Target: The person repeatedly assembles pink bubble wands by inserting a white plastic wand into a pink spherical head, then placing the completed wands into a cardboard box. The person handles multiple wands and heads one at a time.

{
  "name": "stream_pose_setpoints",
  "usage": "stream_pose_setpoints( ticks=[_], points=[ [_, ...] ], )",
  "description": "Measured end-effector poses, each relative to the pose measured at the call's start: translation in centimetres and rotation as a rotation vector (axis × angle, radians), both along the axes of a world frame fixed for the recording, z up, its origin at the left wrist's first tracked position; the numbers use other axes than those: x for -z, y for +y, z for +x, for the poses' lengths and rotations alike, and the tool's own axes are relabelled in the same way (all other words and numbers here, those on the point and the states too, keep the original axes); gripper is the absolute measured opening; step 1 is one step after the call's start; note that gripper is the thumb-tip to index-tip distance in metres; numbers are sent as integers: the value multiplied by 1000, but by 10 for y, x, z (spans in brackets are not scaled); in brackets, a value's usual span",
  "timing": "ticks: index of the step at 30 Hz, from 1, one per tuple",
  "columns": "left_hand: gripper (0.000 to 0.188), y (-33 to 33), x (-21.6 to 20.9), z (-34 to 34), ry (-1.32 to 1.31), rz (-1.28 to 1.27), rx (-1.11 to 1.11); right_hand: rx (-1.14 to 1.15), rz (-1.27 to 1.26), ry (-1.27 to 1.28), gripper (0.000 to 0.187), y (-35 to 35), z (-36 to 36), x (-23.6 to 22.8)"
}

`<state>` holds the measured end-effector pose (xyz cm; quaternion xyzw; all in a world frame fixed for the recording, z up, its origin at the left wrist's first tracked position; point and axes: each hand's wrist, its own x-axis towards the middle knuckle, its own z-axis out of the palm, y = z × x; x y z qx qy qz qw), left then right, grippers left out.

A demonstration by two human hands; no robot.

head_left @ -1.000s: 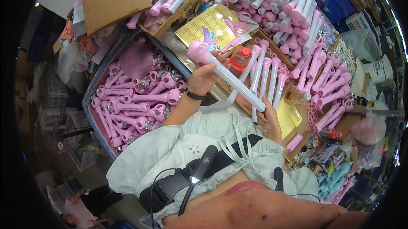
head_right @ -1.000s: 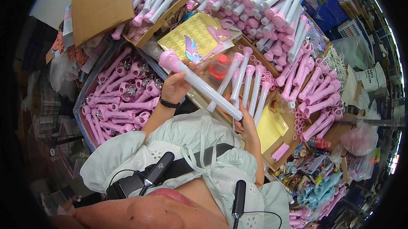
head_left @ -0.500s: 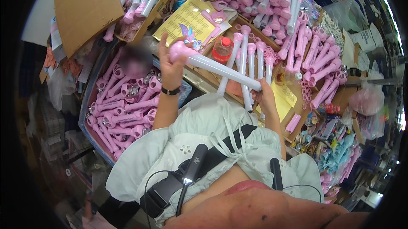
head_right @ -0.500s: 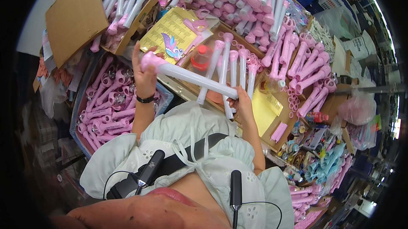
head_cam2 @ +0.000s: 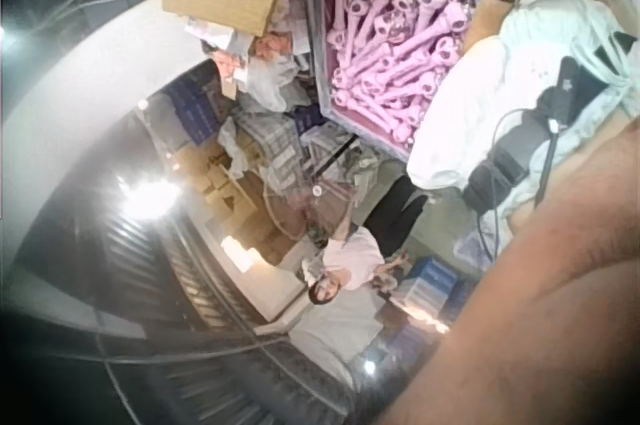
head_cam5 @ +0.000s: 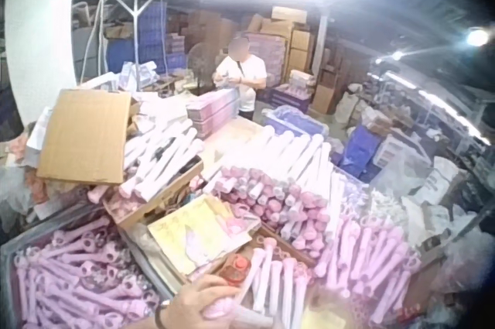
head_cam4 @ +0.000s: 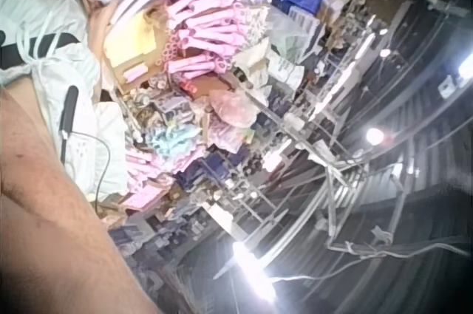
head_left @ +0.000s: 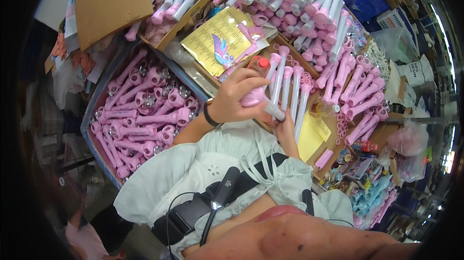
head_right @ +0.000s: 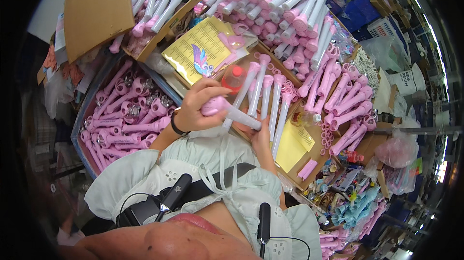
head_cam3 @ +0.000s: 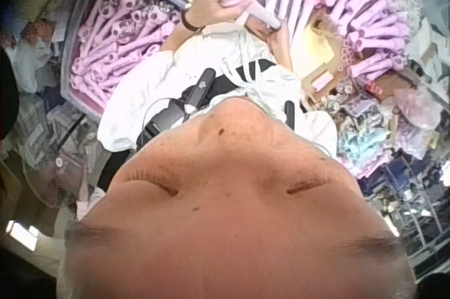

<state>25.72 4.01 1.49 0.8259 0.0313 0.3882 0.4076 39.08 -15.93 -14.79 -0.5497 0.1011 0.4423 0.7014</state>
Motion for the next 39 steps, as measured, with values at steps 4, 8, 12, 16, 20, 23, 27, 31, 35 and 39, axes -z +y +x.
stream_pose_setpoints(
  ticks=[4, 8, 12, 16, 20, 23, 27, 31, 35, 39],
  points=[
    [21, 24, 4, -7, 85, -124, -131, -106, -111, -346, 32, -39, 18, -20],
    [18, 49, 20, -11, 125, -342, -132, -309, -109, -557, 25, -65, 21, -79],
    [28, 58, 35, -11, 66, -461, -169, -723, -176, -957, 29, -63, 21, -135],
    [35, 56, 44, -3, -280, -531, -176, -1330, -184, -843, 36, -40, 22, -158],
    [39, 69, 43, 9, -622, -755, -195, -1320, -49, -891, 35, -9, 30, -157],
    [35, 82, 44, 10, -891, -856, -119, -1046, -130, -824, 33, 32, 62, -156],
    [30, 95, 56, -9, -704, -1023, -209, -378, -59, -1054, 32, 139, 144, -167],
    [26, 90, 81, -37, -531, -952, -327, -249, -374, -1126, 50, 242, 232, -187],
    [24, 86, 103, -60, -486, -1014, -410, -242, -580, -1307, 57, 321, 291, -167],
    [23, 88, 116, -72, -459, -1065, -468, -407, -748, -1249, 57, 360, 314, -147]
  ],
)
